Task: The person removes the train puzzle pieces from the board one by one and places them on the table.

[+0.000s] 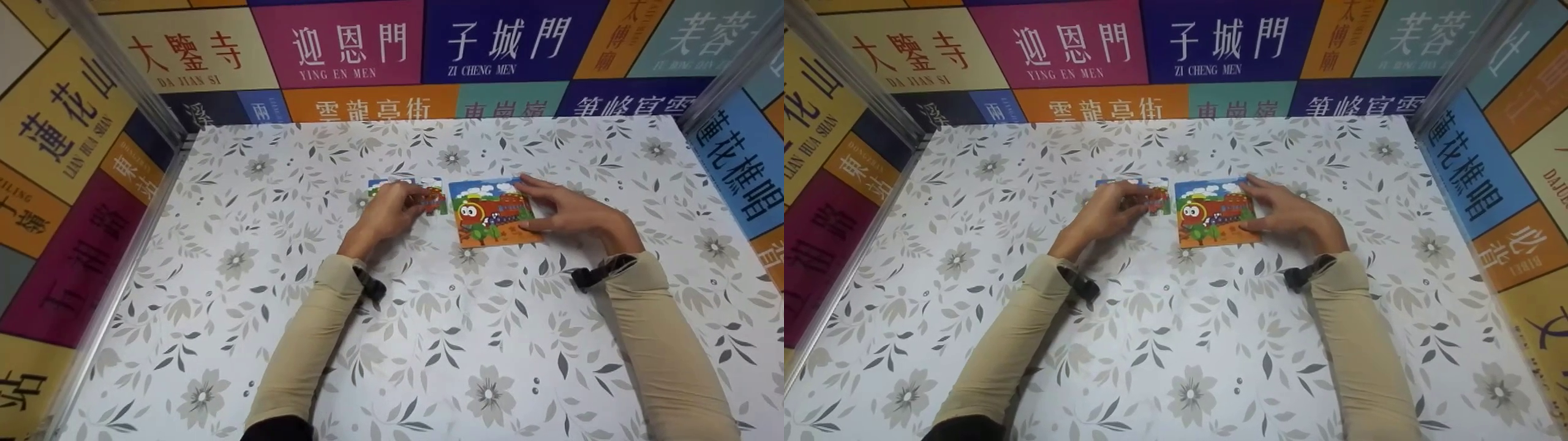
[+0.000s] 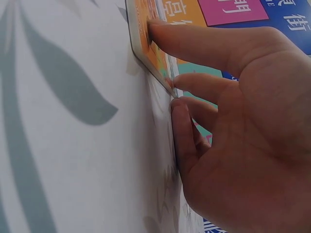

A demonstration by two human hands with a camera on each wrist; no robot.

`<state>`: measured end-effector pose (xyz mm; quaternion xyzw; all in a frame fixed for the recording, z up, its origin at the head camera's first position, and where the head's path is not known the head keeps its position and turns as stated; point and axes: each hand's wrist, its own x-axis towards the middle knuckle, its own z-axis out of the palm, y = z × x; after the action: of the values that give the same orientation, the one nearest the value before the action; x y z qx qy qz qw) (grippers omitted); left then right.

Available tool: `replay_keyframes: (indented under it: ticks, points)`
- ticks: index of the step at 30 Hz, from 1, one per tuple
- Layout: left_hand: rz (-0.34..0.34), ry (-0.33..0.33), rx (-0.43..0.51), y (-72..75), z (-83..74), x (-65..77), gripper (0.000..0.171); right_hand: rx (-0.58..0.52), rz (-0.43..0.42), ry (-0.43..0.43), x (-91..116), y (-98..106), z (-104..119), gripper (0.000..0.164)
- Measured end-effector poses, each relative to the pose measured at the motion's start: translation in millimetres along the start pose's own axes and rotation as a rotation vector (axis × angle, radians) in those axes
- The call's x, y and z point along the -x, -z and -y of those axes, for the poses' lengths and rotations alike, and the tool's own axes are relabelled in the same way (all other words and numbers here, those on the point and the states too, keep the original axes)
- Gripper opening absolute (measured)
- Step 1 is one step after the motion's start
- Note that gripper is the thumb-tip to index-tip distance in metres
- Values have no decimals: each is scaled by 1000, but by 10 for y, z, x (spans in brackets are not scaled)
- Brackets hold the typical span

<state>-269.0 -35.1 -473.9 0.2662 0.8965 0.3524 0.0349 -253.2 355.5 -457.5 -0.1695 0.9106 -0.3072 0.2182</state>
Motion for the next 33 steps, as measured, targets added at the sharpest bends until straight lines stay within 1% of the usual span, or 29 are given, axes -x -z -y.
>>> replay_keyframes:
  ticks: [8, 12, 17, 24, 29, 33]
  points:
    - [11, -39, -10, -3, 18, -3, 28, 3, 1, 4, -14, -7, -9, 94]
    - [6, -28, -20, 12, 29, 20, 26, -1, 3, 16, -14, -10, -4, 94]
    - [17, -9, -31, 19, 36, 31, 29, 2, -4, 25, -4, -11, -2, 93]
    - [22, -28, -18, 7, 65, 11, 30, -40, -13, 7, 1, -12, -10, 101]
    - [8, -39, -42, -7, 80, 5, 31, -72, -10, 6, -7, -20, -21, 101]
    - [12, -41, -46, -11, 77, 5, 32, -56, -13, 3, -3, -21, -17, 102]
